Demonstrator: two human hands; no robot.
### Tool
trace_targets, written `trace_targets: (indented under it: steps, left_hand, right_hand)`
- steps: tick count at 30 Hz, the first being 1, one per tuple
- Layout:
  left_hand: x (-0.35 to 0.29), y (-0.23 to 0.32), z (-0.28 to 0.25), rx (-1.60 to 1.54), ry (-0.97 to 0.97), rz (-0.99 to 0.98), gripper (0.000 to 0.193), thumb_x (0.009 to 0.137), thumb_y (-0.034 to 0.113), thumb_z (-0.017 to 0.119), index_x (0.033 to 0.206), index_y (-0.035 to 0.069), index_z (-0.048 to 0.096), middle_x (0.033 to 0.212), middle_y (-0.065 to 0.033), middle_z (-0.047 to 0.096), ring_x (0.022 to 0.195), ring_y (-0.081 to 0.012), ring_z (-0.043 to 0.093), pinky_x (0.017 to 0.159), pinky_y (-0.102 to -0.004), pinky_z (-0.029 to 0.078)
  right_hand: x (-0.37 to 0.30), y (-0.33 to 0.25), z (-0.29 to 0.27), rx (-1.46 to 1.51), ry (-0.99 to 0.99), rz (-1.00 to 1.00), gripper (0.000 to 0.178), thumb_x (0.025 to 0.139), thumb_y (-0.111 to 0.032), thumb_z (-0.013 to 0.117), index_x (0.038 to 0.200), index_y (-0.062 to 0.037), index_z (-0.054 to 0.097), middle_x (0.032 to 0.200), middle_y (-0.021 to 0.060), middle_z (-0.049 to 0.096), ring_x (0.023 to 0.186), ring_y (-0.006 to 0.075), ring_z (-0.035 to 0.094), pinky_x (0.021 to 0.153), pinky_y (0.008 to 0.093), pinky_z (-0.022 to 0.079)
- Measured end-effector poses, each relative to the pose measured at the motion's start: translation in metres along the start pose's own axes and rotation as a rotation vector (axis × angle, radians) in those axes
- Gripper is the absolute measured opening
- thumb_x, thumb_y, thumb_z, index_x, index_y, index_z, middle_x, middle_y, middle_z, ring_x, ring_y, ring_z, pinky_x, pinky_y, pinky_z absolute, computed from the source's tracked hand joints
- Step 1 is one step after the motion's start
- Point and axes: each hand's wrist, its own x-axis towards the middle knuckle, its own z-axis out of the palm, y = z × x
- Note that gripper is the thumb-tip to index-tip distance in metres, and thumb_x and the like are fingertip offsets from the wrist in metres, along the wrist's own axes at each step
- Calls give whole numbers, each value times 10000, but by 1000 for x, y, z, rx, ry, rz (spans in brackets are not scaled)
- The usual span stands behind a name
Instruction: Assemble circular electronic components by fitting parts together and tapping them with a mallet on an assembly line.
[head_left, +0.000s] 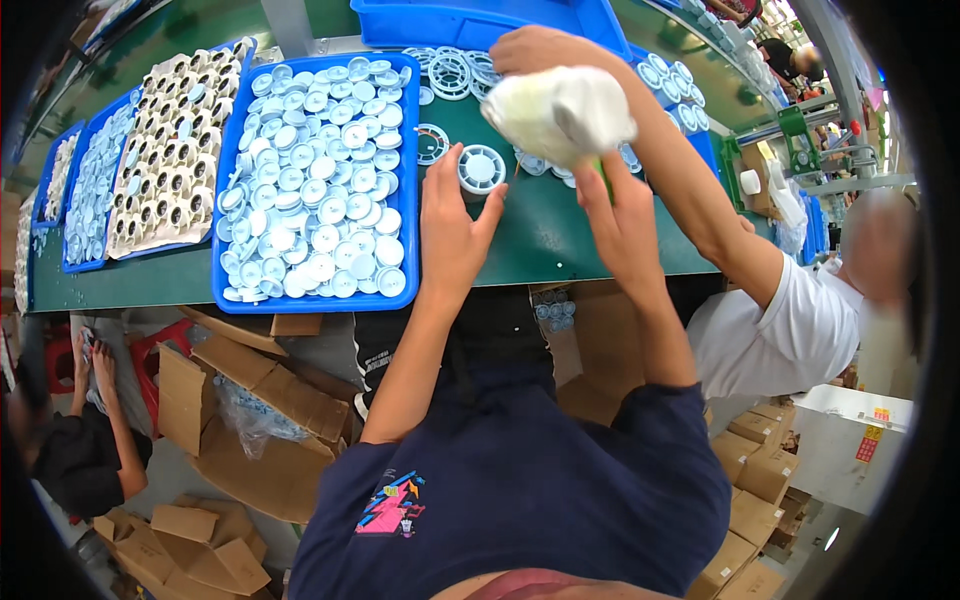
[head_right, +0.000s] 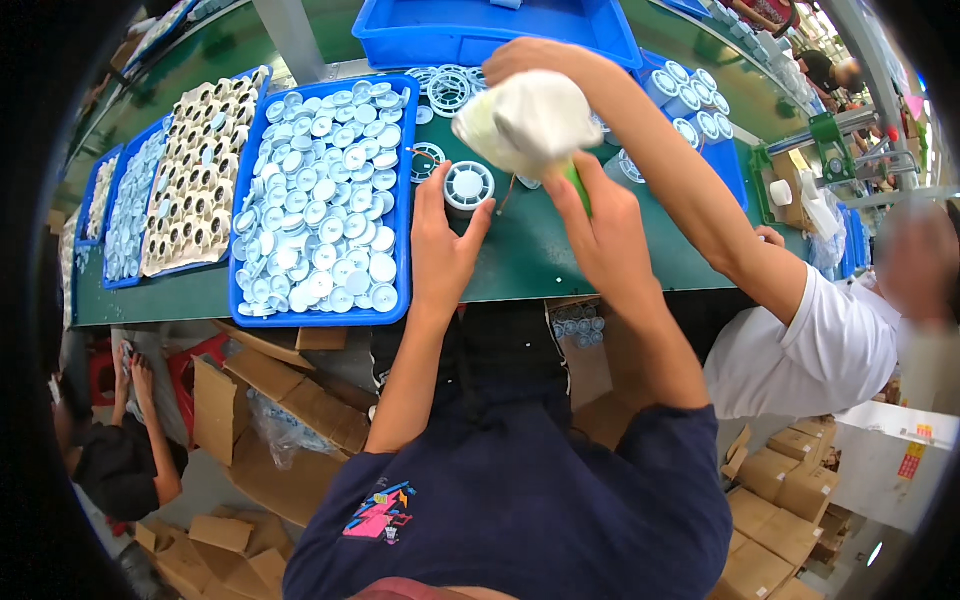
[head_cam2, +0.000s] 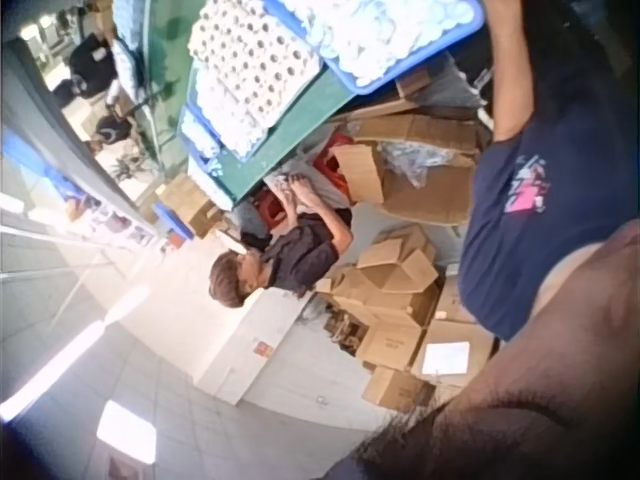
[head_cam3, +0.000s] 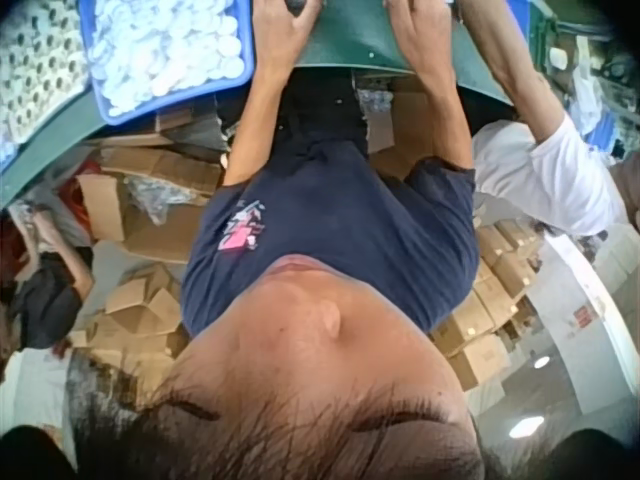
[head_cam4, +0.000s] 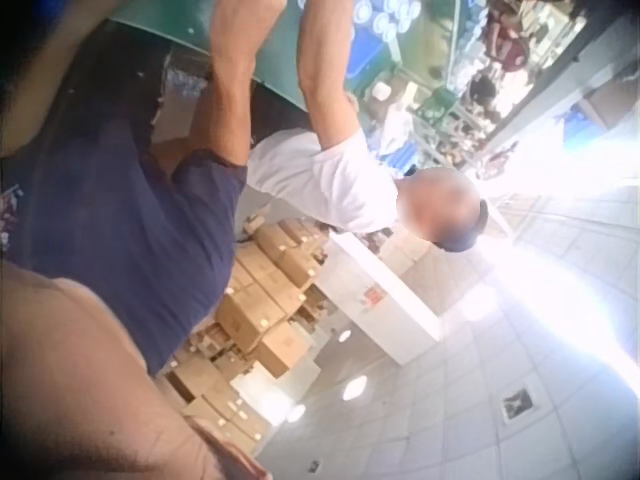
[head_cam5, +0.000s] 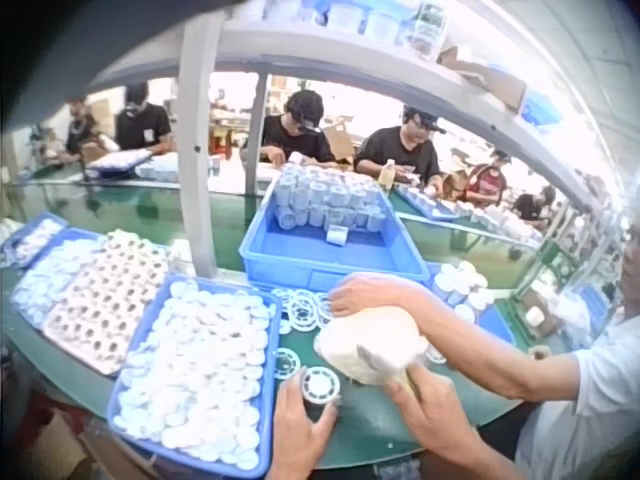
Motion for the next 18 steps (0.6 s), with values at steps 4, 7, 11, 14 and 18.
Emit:
trace_targets:
  steps: [4, 7, 11, 14, 18]
  left_hand:
    - [-2, -3, 4, -11, -2, 2, 668, 902, 174, 793, 1430, -78, 469, 1360, -288, 552, 1244, -447, 562, 1058, -479, 470]
    - [0, -4, 3, -6, 6, -8, 672, 901, 177, 795, 1432, -75, 469, 1368, -287, 550, 1249, -450, 560, 1060, -480, 469]
    - [-2, -1, 2, 10, -10, -8, 698, 859, 132, 818, 1438, -51, 474, 1368, -270, 556, 1245, -453, 562, 1052, -489, 473]
    - [0, -1, -2, 11, -4, -13, 695, 838, 63, 814, 1434, -45, 474, 1337, -262, 578, 1216, -455, 583, 1036, -489, 484]
    - [1, -2, 3, -25, 36, -41, 708, 847, 74, 821, 1455, -4, 466, 1334, -223, 624, 1227, -385, 628, 1044, -422, 492]
  right_hand:
    - [41, -3, 1, -58, -166, 71, 320, 1074, -276, 598, 1193, 19, 635, 828, 245, 675, 735, 412, 661, 652, 427, 490]
    - [42, -2, -9, -104, -244, 156, 350, 1089, -317, 563, 1160, 15, 648, 760, 213, 657, 677, 348, 655, 628, 409, 478]
    - [13, 15, -6, -25, -162, 199, 337, 1087, -318, 574, 1171, 3, 631, 658, 113, 563, 596, 195, 560, 583, 369, 449]
    - [-10, 19, -2, -3, -109, 176, 308, 1083, -293, 586, 1173, -1, 624, 683, 122, 584, 595, 205, 569, 583, 372, 458]
    - [-45, 25, 12, -69, -17, 174, 251, 1043, -218, 645, 1169, 0, 637, 791, 195, 672, 697, 378, 669, 650, 430, 517]
